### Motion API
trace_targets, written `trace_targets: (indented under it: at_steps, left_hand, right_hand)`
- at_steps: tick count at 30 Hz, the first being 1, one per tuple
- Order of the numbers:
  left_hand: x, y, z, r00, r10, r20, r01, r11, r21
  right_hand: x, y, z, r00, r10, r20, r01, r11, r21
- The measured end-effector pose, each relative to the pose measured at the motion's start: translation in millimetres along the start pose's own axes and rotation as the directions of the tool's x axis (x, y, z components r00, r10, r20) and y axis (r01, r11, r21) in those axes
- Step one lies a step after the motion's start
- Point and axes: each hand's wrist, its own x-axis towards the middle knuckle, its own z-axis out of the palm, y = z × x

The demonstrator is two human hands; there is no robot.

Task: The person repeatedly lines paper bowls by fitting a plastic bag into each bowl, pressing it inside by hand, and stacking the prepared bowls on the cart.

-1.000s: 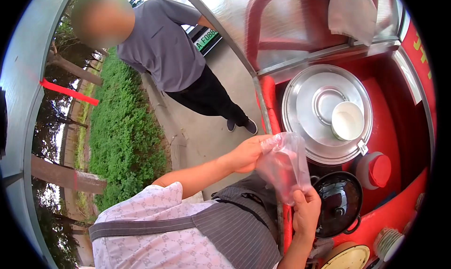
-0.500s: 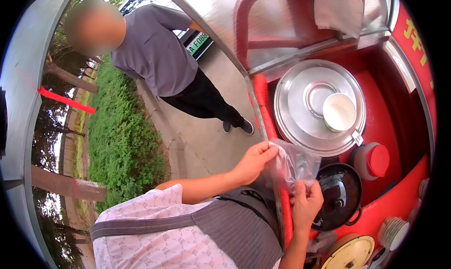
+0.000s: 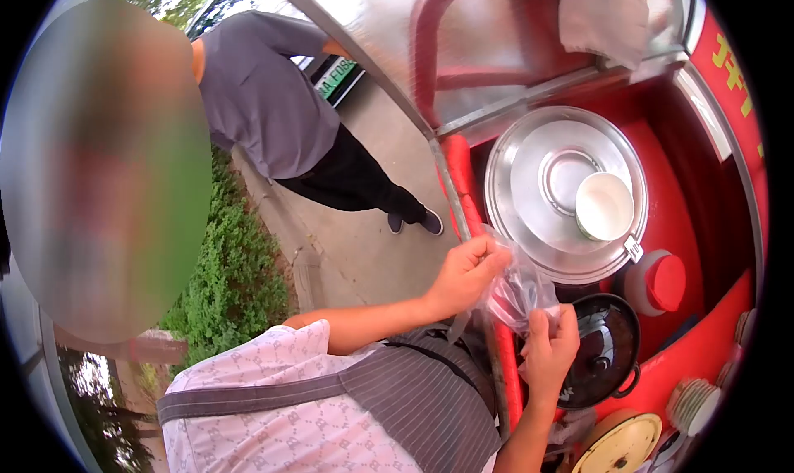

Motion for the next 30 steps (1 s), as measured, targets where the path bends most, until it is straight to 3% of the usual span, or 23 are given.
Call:
trace_targets:
  at_steps: [2,4,5,6,8,9,10,11,12,14,16,18,19,20,21,22,24,25,26,27,28,30]
  left_hand:
    - [8.9,1.4,-7.4,0.998,-0.032,0.051,0.030,0.998,0.046]
    - [15.8,9.8,-7.1,0.984,-0.088,0.153,0.078,0.994,0.071]
    - [18.2,23.7,-8.0,0.979,0.006,0.206,-0.077,0.938,0.338]
    - [20.4,31.1,-8.4,0.951,0.100,0.293,-0.251,0.800,0.545]
    - [35.3,34.0,-15.6,0.942,-0.086,0.324,-0.196,0.645,0.739]
    - [47.5,35.9,-17.7,0.943,-0.115,0.313,-0.217,0.500,0.838]
    - [59.6,40.5,-20.5,0.949,-0.123,0.291,-0.236,0.332,0.913]
    - [70.9,45.9,-21.4,0.948,-0.106,0.300,-0.252,0.325,0.912]
    - [80.7,51.6,-21.9,0.949,-0.088,0.301,-0.261,0.314,0.913]
    - [95.3,57.8,-23.3,0.873,0.259,0.413,-0.477,0.284,0.832]
    - [102.1,73.5,-21.3,0.866,0.218,0.449,-0.498,0.325,0.804]
    - [102.9,92.2,-17.6,0.617,0.072,0.784,-0.670,0.571,0.475]
    - [104.8,95.4,-17.6,0.609,0.065,0.791,-0.662,0.591,0.461]
    - [107.6,96.9,-17.7,0.520,0.079,0.850,-0.707,0.598,0.377]
    - [114.6,93.7,-17.9,0.533,0.069,0.843,-0.739,0.525,0.423]
    - [121.5,90.6,-18.1,0.545,0.060,0.836,-0.763,0.447,0.466]
    - [131.3,94.5,-5.1,0.726,0.226,0.649,-0.687,0.281,0.670]
    - [138.8,93.6,-4.5,0.728,0.231,0.646,-0.685,0.283,0.671]
    - [145.9,91.8,-6.9,0.726,0.207,0.656,-0.687,0.166,0.707]
    - [152.3,89.3,-9.6,0.725,0.178,0.665,-0.682,0.047,0.730]
    - [158.8,85.5,-12.2,0.727,0.174,0.664,-0.680,0.050,0.732]
    - [175.0,78.8,-13.2,0.719,0.152,0.678,-0.684,0.332,0.650]
  right_hand:
    - [9.6,12.1,-0.3,0.984,-0.173,-0.048,0.160,0.967,-0.199]
    - [14.2,-8.2,10.1,0.962,-0.258,-0.084,0.217,0.918,-0.332]
    - [16.7,-22.2,12.7,0.956,-0.288,-0.053,0.234,0.861,-0.452]
    - [21.8,-26.2,13.0,0.925,-0.380,0.005,0.317,0.765,-0.560]
    - [23.3,-40.9,26.3,0.827,-0.543,0.146,0.496,0.582,-0.644]
    - [21.0,-46.4,30.6,0.829,-0.504,0.243,0.489,0.441,-0.753]
    - [20.1,-48.2,38.8,0.726,-0.616,0.306,0.599,0.347,-0.722]
    - [17.6,-45.8,44.1,0.728,-0.607,0.319,0.613,0.367,-0.699]
    - [12.3,-47.5,49.1,0.771,-0.537,0.343,0.554,0.299,-0.777]
    - [13.4,-41.5,44.4,0.833,-0.462,0.305,0.393,0.104,-0.914]
    - [32.8,-30.6,22.9,0.845,-0.529,0.077,0.165,0.121,-0.979]
    - [42.3,-46.9,-0.1,0.834,-0.547,-0.074,-0.027,0.092,-0.995]
    - [49.1,-55.1,-8.5,0.824,-0.564,-0.060,-0.025,0.069,-0.997]
    - [49.3,-63.2,-14.4,0.816,-0.577,-0.040,-0.019,0.044,-0.999]
    - [47.2,-77.5,-10.8,0.845,-0.531,-0.060,0.021,0.146,-0.989]
    - [44.5,-88.9,-6.6,0.847,-0.528,-0.060,0.012,0.133,-0.991]
    - [37.7,-104.4,2.8,0.942,-0.279,0.187,0.287,0.379,-0.880]
    - [40.1,-109.2,2.4,0.941,-0.279,0.192,0.290,0.374,-0.881]
    - [41.9,-112.0,2.3,0.974,-0.162,0.156,0.214,0.453,-0.865]
    - [48.2,-109.0,-3.7,0.958,-0.223,0.182,0.263,0.424,-0.867]
    - [54.5,-106.0,-9.8,0.937,-0.283,0.206,0.309,0.390,-0.868]
    - [83.9,-108.5,-31.7,0.899,-0.424,0.111,0.323,0.467,-0.823]
